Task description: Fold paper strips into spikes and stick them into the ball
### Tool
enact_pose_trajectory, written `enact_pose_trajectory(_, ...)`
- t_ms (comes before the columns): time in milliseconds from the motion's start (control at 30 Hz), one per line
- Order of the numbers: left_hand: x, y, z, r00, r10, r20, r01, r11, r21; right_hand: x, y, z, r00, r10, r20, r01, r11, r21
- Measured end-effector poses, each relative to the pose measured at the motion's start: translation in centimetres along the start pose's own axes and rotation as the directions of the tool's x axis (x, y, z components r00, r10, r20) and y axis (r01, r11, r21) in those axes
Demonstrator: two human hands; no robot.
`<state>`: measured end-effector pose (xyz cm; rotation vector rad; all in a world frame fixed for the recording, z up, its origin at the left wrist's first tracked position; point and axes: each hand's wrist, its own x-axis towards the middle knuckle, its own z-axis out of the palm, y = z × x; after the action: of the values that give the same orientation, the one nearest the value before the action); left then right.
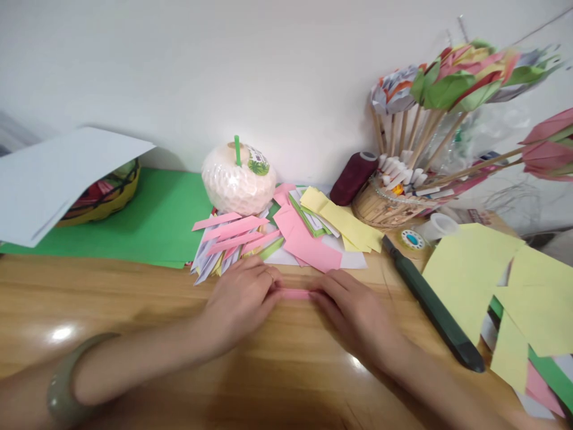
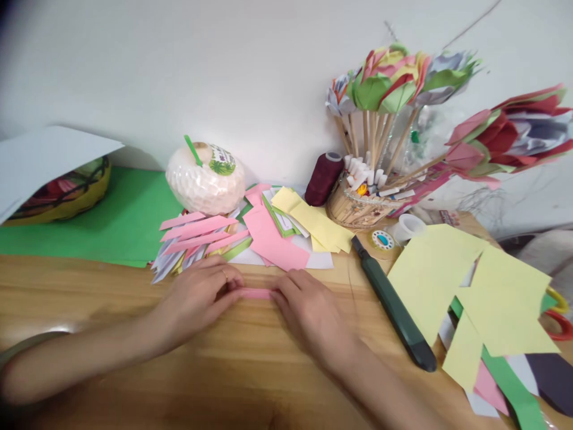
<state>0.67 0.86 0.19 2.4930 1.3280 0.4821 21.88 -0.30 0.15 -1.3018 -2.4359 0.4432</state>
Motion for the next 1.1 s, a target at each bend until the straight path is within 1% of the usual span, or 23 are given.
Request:
enact_pose_trajectory(67,0.1,0.1,-0.2,0.998,-0.05,0.045,0.049,0.999,0.024,0.0,0.0,0.1,0.999,0.043,0.009,-0.043,0.999,-0.002)
enact_pose_trajectory(100,0.2,0.1,-0.2,0.997,-0.054,0.053,0.052,0.998,0.043,0.1,-0.1,0.1,0.998,0.054,0.007,-0.054,0.999,-0.004)
enact_pose_trajectory(167,0.2,0.1,-0.1,0.999,-0.028,0.046,0.024,0.997,0.079,0.1,-0.1,0.1,0.999,0.046,-0.007,-0.046,0.999,-0.014)
enact_pose_trajectory(267,0.0,0.0,0.2,0.999,0.048,0.019,-0.05,0.995,0.087,0.1,-0.1,-0.2,1.0,-0.006,-0.023,0.005,0.999,-0.033)
enact_pose_trajectory(367,-0.1,-0.1,0.2,0.995,0.094,0.013,-0.094,0.995,0.031,0.1,-0.2,-0.4,1.0,-0.028,-0.01,0.028,0.999,-0.025)
enact_pose_trajectory(500,-0.1,-0.2,0.1,0.993,0.113,0.029,-0.112,0.993,-0.036,0.0,-0.2,-0.3,0.999,-0.045,-0.018,0.044,0.998,-0.041)
enact_pose_trajectory(567,-0.1,-0.2,0.1,0.992,0.128,0.011,-0.127,0.99,-0.066,-0.1,-0.2,-0.2,0.998,-0.052,-0.025,0.051,0.998,-0.036)
enact_pose_trajectory(667,-0.1,-0.2,0.3,0.988,0.145,-0.047,-0.15,0.981,-0.124,-0.2,-0.1,-0.1,0.998,-0.06,-0.032,0.061,0.998,0.015)
enact_pose_trajectory(767,-0.1,0.0,0.5,0.992,0.107,-0.066,-0.119,0.968,-0.219,-0.3,-0.3,-0.1,0.997,-0.067,-0.037,0.071,0.99,0.119)
enact_pose_trajectory(900,-0.2,0.4,0.3,0.998,0.06,-0.017,-0.062,0.941,-0.334,-0.4,-0.7,-0.2,0.989,-0.123,-0.083,0.139,0.962,0.236)
enact_pose_trajectory(1033,-0.5,0.6,0.2,0.997,0.07,0.034,-0.05,0.914,-0.402,-0.5,-1.1,-0.3,0.988,-0.098,-0.117,0.124,0.961,0.246)
enact_pose_trajectory(1100,-0.6,0.8,0.2,0.997,0.045,0.066,-0.009,0.886,-0.464,-0.6,-1.4,-0.2,0.988,-0.107,-0.115,0.131,0.965,0.227)
